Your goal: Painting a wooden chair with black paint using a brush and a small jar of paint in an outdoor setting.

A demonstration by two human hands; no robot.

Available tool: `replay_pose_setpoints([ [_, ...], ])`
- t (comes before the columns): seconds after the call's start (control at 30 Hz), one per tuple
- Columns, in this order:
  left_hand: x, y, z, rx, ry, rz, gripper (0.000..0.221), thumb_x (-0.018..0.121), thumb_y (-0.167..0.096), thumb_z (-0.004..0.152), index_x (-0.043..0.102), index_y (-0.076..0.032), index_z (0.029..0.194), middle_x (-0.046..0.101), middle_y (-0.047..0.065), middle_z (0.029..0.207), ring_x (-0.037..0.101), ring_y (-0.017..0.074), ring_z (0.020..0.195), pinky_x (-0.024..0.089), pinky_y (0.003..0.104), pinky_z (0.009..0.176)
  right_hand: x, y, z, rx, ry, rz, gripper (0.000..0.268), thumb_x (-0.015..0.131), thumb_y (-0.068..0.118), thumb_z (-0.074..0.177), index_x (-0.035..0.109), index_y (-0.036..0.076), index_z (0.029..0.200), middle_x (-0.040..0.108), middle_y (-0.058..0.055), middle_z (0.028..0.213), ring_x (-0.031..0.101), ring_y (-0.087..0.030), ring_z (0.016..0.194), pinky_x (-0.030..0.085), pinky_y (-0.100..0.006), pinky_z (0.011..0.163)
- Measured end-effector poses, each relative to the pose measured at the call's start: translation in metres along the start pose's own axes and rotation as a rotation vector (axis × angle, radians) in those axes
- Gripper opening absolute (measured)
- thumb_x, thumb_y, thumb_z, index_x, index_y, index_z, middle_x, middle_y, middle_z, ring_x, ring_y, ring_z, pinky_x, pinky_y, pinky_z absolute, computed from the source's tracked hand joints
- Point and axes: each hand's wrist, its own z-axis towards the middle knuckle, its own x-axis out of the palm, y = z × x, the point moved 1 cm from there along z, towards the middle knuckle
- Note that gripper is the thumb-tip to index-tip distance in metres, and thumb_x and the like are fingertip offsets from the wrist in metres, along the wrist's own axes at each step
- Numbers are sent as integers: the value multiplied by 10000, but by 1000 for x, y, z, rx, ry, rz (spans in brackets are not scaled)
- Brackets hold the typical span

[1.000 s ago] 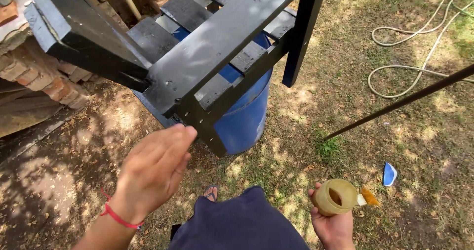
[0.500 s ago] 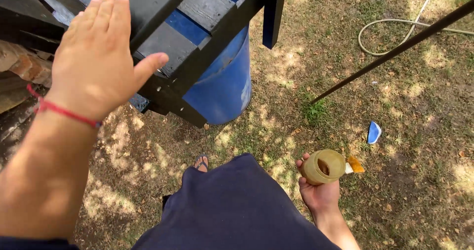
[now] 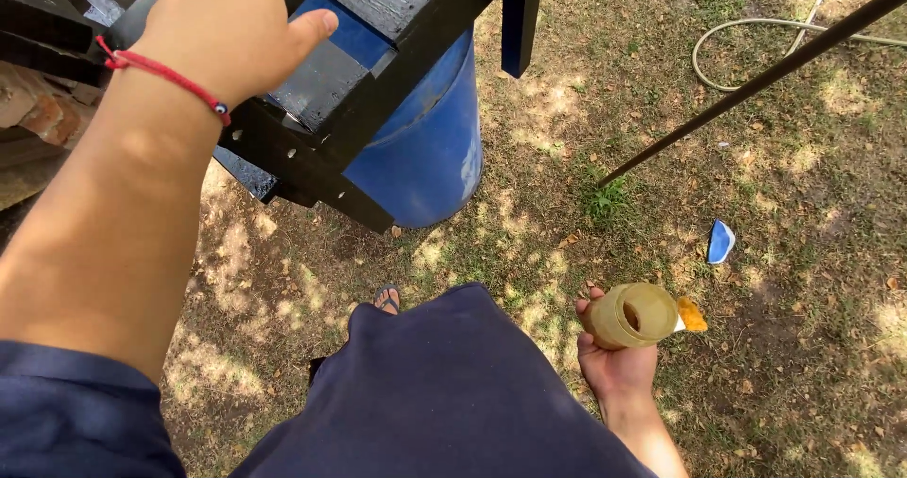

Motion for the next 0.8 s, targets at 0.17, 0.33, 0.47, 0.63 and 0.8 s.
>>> replay_pose_setpoints([
  [0.17, 13, -9, 5, -69, 65, 120, 534, 556, -606, 1124, 709, -98, 1177, 706, 184, 1089, 685, 471, 894, 590, 594, 563, 3, -3, -2, 21, -29, -26, 367, 431, 391, 1008, 610, 79, 1082, 637, -95, 1035, 657, -210, 828, 471, -174, 413],
  [0.33, 0, -40, -20, 280, -221, 186, 404, 655, -487, 1027, 633, -139, 1232, 708, 103, 1074, 707, 364, 817, 573, 470, 592, 6, -6, -2, 63, 40, 21, 435, 416, 417, 1013, 616, 42, 1106, 641, -87, 1017, 658, -201, 839, 495, -175, 412],
  [0.47, 31, -83, -73, 399, 19, -224, 633, 602, -238, 953, 379, 17, 1488, 515, 209, 1450, 503, 372, 1294, 362, 498, 1086, -5, -8, 7, 88, 53, 28, 483, 411, 426, 1015, 616, 5, 1132, 644, -88, 1019, 664, -207, 847, 501, -178, 395],
  [0.63, 135, -82, -196, 146, 867, -257, 387, 458, -152, 999, 543, -237, 1367, 714, 48, 949, 716, 209, 927, 576, 396, 877, 0, -7, 8, 109, 146, -55, 435, 357, 407, 989, 629, 96, 1124, 724, -42, 1102, 731, -241, 950, 584, -222, 464],
  [0.8, 274, -37, -366, -140, 1093, -318, 238, 490, -242, 986, 699, -176, 1078, 746, 61, 959, 721, 257, 1000, 564, 407, 929, 21, -12, 8, 148, 160, -98, 434, 359, 403, 972, 632, 101, 1121, 726, -33, 1108, 731, -249, 943, 571, -218, 459],
])
